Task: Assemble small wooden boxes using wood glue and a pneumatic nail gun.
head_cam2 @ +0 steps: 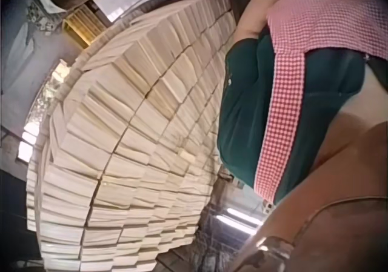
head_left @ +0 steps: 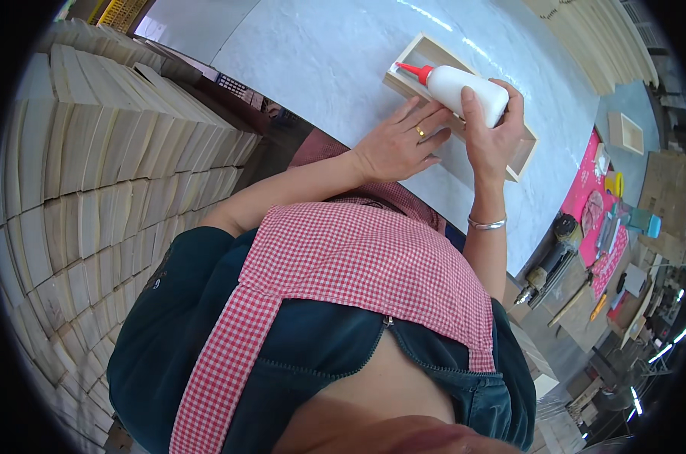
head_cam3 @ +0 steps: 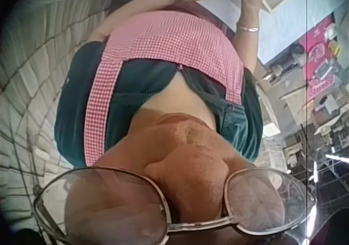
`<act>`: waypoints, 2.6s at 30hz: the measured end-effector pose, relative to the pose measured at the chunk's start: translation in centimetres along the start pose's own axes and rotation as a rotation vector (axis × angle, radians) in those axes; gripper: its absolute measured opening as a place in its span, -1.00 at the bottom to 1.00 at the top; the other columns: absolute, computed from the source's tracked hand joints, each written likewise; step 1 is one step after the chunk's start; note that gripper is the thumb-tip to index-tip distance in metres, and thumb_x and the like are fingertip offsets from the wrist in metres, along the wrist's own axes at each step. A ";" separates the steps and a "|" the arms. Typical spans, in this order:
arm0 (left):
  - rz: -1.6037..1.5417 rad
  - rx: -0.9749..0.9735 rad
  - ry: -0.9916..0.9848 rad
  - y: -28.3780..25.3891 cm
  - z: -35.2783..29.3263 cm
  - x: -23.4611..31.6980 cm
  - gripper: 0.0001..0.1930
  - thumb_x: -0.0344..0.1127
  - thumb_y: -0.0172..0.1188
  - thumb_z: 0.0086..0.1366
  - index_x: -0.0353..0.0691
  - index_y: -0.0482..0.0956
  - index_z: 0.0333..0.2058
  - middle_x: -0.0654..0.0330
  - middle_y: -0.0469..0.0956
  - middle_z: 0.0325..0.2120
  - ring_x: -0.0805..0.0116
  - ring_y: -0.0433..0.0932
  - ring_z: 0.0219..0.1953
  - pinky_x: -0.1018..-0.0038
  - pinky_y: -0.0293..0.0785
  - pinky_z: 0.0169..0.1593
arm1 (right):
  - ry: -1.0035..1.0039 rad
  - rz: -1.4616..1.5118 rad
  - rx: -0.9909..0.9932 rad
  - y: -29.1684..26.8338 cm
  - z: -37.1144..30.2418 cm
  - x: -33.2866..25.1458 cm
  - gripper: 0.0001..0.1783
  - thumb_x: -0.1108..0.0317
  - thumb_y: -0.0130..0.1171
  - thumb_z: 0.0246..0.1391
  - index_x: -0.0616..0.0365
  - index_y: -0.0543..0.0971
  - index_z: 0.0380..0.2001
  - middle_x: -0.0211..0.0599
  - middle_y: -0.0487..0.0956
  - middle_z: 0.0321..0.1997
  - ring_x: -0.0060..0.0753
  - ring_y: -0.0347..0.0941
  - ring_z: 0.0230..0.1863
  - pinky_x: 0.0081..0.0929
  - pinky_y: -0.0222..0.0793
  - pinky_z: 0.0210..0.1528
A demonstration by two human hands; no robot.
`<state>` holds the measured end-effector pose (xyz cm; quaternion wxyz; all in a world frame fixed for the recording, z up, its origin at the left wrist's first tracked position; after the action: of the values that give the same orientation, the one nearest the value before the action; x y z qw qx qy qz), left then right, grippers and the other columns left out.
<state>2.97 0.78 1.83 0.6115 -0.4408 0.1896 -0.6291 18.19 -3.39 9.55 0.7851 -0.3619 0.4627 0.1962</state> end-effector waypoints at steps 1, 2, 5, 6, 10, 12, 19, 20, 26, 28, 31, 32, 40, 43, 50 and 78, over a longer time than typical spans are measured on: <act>0.003 0.002 0.001 0.0 0.0 0.0 -0.56 -0.11 0.22 0.29 -0.23 0.53 0.06 -0.02 0.28 0.34 0.05 0.15 0.46 0.04 -0.02 0.50 | -0.003 -0.009 0.008 0.0 0.2 0.2 -0.48 0.22 0.43 0.09 0.19 0.46 0.02 -0.10 0.57 -0.12 -0.23 0.56 -0.19 -0.42 0.55 -0.21; 0.007 0.004 0.002 0.0 0.0 0.0 -0.56 -0.12 0.22 0.29 -0.23 0.53 0.06 -0.03 0.27 0.35 0.05 0.13 0.46 0.04 -0.02 0.50 | -0.006 -0.018 0.016 0.1 0.4 0.4 -0.48 0.20 0.42 0.10 0.18 0.45 0.03 -0.09 0.57 -0.10 -0.22 0.57 -0.18 -0.43 0.57 -0.23; 0.014 0.011 0.010 -0.1 0.0 0.1 -0.57 -0.13 0.22 0.29 -0.25 0.52 0.05 -0.04 0.24 0.38 0.05 0.10 0.48 0.04 -0.02 0.50 | -0.015 -0.038 0.037 0.2 1.2 0.7 -0.47 0.16 0.41 0.13 0.17 0.45 0.05 -0.08 0.56 -0.06 -0.18 0.59 -0.15 -0.44 0.63 -0.27; 0.009 0.009 0.009 -0.1 0.0 0.1 -0.57 -0.13 0.22 0.29 -0.26 0.52 0.05 -0.05 0.23 0.38 0.05 0.10 0.49 0.04 -0.02 0.49 | -0.016 -0.037 0.066 0.3 1.5 0.7 -0.48 0.16 0.41 0.12 0.18 0.45 0.03 -0.09 0.56 -0.09 -0.20 0.58 -0.17 -0.43 0.60 -0.25; -0.004 0.002 0.012 -0.4 0.1 0.3 -0.57 -0.15 0.23 0.28 -0.28 0.52 0.04 -0.07 0.21 0.40 0.05 0.08 0.50 0.05 -0.01 0.49 | -0.020 -0.036 0.154 0.8 2.6 0.5 -0.49 0.19 0.43 0.08 0.21 0.47 -0.03 -0.11 0.58 -0.17 -0.24 0.56 -0.24 -0.41 0.52 -0.20; -0.003 -0.005 0.001 -0.5 0.3 0.4 -0.57 -0.16 0.24 0.28 -0.29 0.53 0.04 -0.07 0.21 0.39 0.04 0.09 0.49 0.04 0.00 0.48 | -0.030 -0.049 0.177 0.8 3.1 0.6 -0.49 0.17 0.44 0.07 0.21 0.47 -0.03 -0.11 0.58 -0.18 -0.24 0.56 -0.24 -0.40 0.52 -0.20; 0.004 -0.012 -0.004 -0.8 0.6 0.4 -0.58 -0.20 0.27 0.26 -0.30 0.53 0.02 -0.08 0.22 0.39 0.04 0.10 0.49 0.04 0.01 0.48 | -0.021 -0.091 0.228 0.2 3.7 1.1 -0.46 0.13 0.45 0.06 0.22 0.47 -0.04 -0.10 0.60 -0.19 -0.22 0.57 -0.24 -0.38 0.53 -0.19; 0.001 -0.012 -0.001 -0.8 0.5 0.4 -0.58 -0.20 0.27 0.26 -0.30 0.53 0.02 -0.08 0.22 0.39 0.04 0.10 0.49 0.04 0.01 0.48 | -0.020 -0.093 0.230 -0.1 3.6 1.1 -0.46 0.13 0.45 0.06 0.22 0.47 -0.04 -0.10 0.60 -0.19 -0.22 0.57 -0.24 -0.38 0.53 -0.19; 0.008 -0.034 -0.005 -0.7 0.5 0.5 -0.59 -0.20 0.26 0.27 -0.30 0.53 0.02 -0.07 0.22 0.39 0.04 0.10 0.49 0.03 -0.01 0.48 | 0.067 -0.178 0.261 -3.4 2.6 1.4 -0.47 0.13 0.45 0.06 0.23 0.49 -0.05 -0.09 0.61 -0.20 -0.22 0.57 -0.25 -0.38 0.53 -0.18; 0.007 -0.038 -0.009 -0.6 0.4 0.5 -0.59 -0.20 0.26 0.27 -0.29 0.53 0.02 -0.07 0.22 0.39 0.05 0.10 0.49 0.03 -0.02 0.49 | 0.072 -0.187 0.287 -4.6 2.2 1.8 -0.48 0.13 0.45 0.06 0.23 0.50 -0.06 -0.08 0.61 -0.21 -0.22 0.56 -0.26 -0.39 0.53 -0.18; 0.008 -0.045 -0.008 -0.7 0.5 0.6 -0.60 -0.20 0.25 0.27 -0.29 0.53 0.02 -0.06 0.22 0.40 0.05 0.10 0.49 0.03 -0.03 0.49 | 0.072 -0.213 0.319 -6.6 1.4 2.3 -0.48 0.14 0.44 0.07 0.25 0.50 -0.06 -0.07 0.61 -0.20 -0.25 0.57 -0.28 -0.42 0.54 -0.25; 0.015 -0.049 -0.012 -0.7 0.5 0.7 -0.60 -0.20 0.25 0.28 -0.29 0.53 0.02 -0.05 0.22 0.40 0.06 0.09 0.49 0.03 -0.04 0.49 | 0.068 -0.228 0.329 -7.3 1.1 2.4 -0.48 0.14 0.44 0.08 0.27 0.50 -0.06 -0.07 0.60 -0.20 -0.27 0.57 -0.30 -0.46 0.54 -0.32; 0.027 -0.054 -0.024 -0.3 0.4 0.6 -0.59 -0.20 0.25 0.29 -0.26 0.52 0.04 -0.01 0.21 0.41 0.09 0.08 0.50 0.02 -0.06 0.50 | 0.041 -0.333 0.430 -12.7 -0.9 4.2 -0.46 0.14 0.43 0.09 0.32 0.51 -0.04 -0.06 0.59 -0.22 -0.33 0.58 -0.38 -0.54 0.55 -0.50; 0.056 -0.040 -0.021 -0.4 0.5 0.7 -0.59 -0.19 0.25 0.28 -0.25 0.53 0.05 0.01 0.22 0.41 0.10 0.08 0.50 0.03 -0.06 0.50 | 0.103 -0.337 0.463 -14.8 -1.9 4.4 -0.46 0.13 0.44 0.08 0.32 0.51 -0.05 -0.07 0.60 -0.24 -0.33 0.59 -0.41 -0.55 0.54 -0.53; 0.067 -0.053 -0.031 -0.2 0.3 0.8 -0.57 -0.23 0.29 0.25 -0.22 0.54 0.08 0.04 0.23 0.41 0.09 0.11 0.49 0.02 -0.03 0.50 | 0.188 -0.315 0.570 -18.1 -3.5 4.9 -0.48 0.17 0.48 0.03 0.33 0.52 -0.11 -0.07 0.60 -0.29 -0.34 0.52 -0.46 -0.48 0.52 -0.52; 0.085 0.040 0.083 0.0 0.2 0.7 -0.61 -0.19 0.28 0.25 -0.15 0.55 0.03 0.14 0.42 0.24 0.15 0.36 0.28 0.19 0.22 0.38 | 0.312 0.117 0.303 -10.6 -6.4 -0.7 -0.52 0.19 0.37 0.15 0.30 0.48 -0.01 -0.11 0.56 -0.28 -0.36 0.53 -0.45 -0.57 0.46 -0.54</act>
<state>3.18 0.16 2.19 0.6378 -0.3938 0.2208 -0.6240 20.98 -15.17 12.29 0.7368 -0.2382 0.6229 0.1113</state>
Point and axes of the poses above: each hand's wrist, its own z-axis towards the middle knuckle, its own y-axis out of the palm, x = y × z, the point moved 2 cm from there along z, towards the middle knuckle
